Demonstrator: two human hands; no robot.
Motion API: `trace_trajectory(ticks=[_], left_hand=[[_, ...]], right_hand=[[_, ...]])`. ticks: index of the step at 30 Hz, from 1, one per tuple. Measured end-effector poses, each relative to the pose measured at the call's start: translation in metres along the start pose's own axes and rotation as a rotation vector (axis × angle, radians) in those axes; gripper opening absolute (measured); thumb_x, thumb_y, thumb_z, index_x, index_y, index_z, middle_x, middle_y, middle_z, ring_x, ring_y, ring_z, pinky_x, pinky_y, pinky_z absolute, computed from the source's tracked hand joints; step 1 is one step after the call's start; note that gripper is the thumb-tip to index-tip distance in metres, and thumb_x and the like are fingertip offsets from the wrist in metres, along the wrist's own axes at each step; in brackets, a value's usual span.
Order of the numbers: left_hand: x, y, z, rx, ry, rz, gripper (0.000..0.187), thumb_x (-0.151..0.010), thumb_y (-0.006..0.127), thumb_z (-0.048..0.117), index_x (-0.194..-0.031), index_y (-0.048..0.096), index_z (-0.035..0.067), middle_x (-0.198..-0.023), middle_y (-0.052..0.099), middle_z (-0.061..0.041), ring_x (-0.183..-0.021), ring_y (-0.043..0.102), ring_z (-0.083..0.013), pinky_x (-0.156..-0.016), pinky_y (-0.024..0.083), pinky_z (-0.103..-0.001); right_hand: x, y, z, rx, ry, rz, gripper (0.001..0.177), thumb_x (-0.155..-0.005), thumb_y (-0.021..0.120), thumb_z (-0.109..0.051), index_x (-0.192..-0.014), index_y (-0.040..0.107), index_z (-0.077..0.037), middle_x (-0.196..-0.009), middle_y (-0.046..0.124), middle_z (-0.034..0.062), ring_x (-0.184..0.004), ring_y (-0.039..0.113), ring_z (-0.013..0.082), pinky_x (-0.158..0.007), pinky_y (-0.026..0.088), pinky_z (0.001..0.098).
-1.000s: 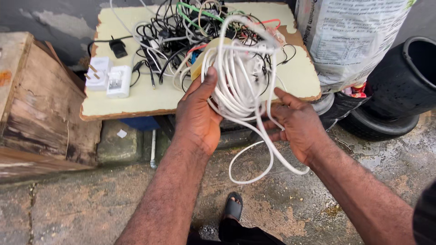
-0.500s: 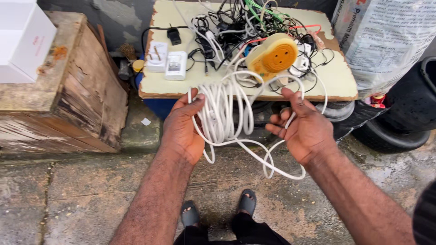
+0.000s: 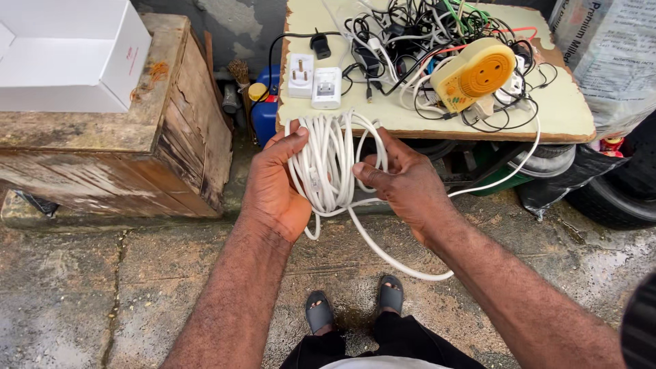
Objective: The person uncoils a white electronic cable by hand and loops it into smaller circles.
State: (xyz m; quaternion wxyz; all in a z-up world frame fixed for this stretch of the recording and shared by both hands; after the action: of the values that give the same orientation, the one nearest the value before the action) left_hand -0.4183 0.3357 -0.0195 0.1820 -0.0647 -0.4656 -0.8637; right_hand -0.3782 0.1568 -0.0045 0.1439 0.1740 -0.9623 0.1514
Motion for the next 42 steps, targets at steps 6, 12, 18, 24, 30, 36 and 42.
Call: trace_trajectory(ticks=[6, 12, 18, 24, 30, 36, 42], left_hand=[[0.018, -0.008, 0.016, -0.284, -0.049, 0.104, 0.042, -0.082, 0.081, 0.016, -0.118, 0.060, 0.008, -0.100, 0.074, -0.011, -0.088, 0.075, -0.0242, -0.074, 0.066, -0.041], [0.027, -0.040, 0.047, -0.522, 0.003, 0.354, 0.066, -0.067, 0.083, -0.006, -0.124, 0.054, 0.009, -0.097, 0.076, -0.015, -0.077, 0.077, -0.0243, -0.058, 0.066, -0.038], [0.028, -0.050, 0.029, -0.711, -0.087, 0.413, 0.064, -0.070, 0.083, -0.009, -0.126, 0.057, 0.007, -0.102, 0.075, -0.015, -0.081, 0.078, -0.0244, -0.065, 0.068, -0.036], [0.014, -0.043, -0.005, -0.315, -0.133, 0.411, 0.052, -0.075, 0.071, -0.009, -0.122, 0.056, 0.008, -0.099, 0.072, -0.015, -0.077, 0.075, -0.0259, -0.063, 0.067, -0.045], [-0.019, -0.025, -0.031, -0.104, -0.086, 0.235, 0.034, -0.076, 0.071, -0.009, -0.108, 0.063, 0.001, -0.089, 0.074, -0.014, -0.071, 0.074, -0.0267, -0.060, 0.065, -0.046], [-0.030, -0.007, -0.056, -0.124, -0.123, 0.256, 0.029, -0.079, 0.069, -0.009, -0.106, 0.064, 0.001, -0.089, 0.074, -0.015, -0.073, 0.074, -0.0273, -0.065, 0.065, -0.043], [-0.056, 0.017, -0.075, -0.110, -0.269, 0.127, 0.023, -0.085, 0.068, 0.006, -0.106, 0.066, -0.002, -0.085, 0.071, -0.010, -0.069, 0.068, -0.0205, -0.067, 0.061, -0.037]], right_hand=[[0.014, 0.054, -0.023, 0.145, -0.107, -0.235, 0.076, -0.091, 0.068, -0.015, -0.160, 0.037, -0.026, -0.111, 0.076, 0.0056, -0.091, 0.069, 0.0108, -0.079, 0.062, 0.0280], [0.018, 0.099, -0.024, 0.331, -0.089, -0.319, 0.095, -0.093, 0.059, -0.005, -0.167, 0.004, -0.030, -0.130, 0.071, 0.0021, -0.109, 0.072, 0.0127, -0.088, 0.065, 0.0310], [0.015, 0.093, -0.011, 0.561, -0.017, -0.207, 0.091, -0.099, 0.060, -0.009, -0.164, -0.002, -0.025, -0.116, 0.079, 0.0038, -0.093, 0.076, 0.0131, -0.078, 0.067, 0.0284], [-0.005, 0.052, 0.009, 0.239, -0.078, -0.158, 0.088, -0.089, 0.064, 0.001, -0.162, 0.021, -0.018, -0.110, 0.079, 0.0047, -0.088, 0.073, 0.0092, -0.070, 0.065, 0.0281], [-0.006, 0.011, 0.027, 0.255, -0.150, -0.073, 0.078, -0.088, 0.071, -0.001, -0.157, 0.037, -0.013, -0.109, 0.081, 0.0040, -0.084, 0.072, 0.0068, -0.067, 0.063, 0.0240], [-0.010, -0.043, 0.064, 0.312, 0.087, 0.172, 0.066, -0.089, 0.069, 0.002, -0.149, 0.050, -0.019, -0.116, 0.077, 0.0015, -0.085, 0.073, 0.0085, -0.064, 0.064, 0.0227], [-0.005, -0.126, 0.161, -0.142, 0.375, 0.386, 0.066, -0.091, 0.052, 0.017, -0.150, 0.051, -0.012, -0.116, 0.072, 0.0137, -0.082, 0.072, 0.0170, -0.057, 0.062, 0.0303]])
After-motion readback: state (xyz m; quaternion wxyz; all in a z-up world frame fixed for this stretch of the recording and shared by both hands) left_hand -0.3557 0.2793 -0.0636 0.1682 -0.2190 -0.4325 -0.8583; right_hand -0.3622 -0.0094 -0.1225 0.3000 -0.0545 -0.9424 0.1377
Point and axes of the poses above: each hand's wrist, its own x-axis away from the middle knuckle, its own y-axis out of the palm, z = x × y, the point moved 8 cm from there along -x, towards the middle knuckle
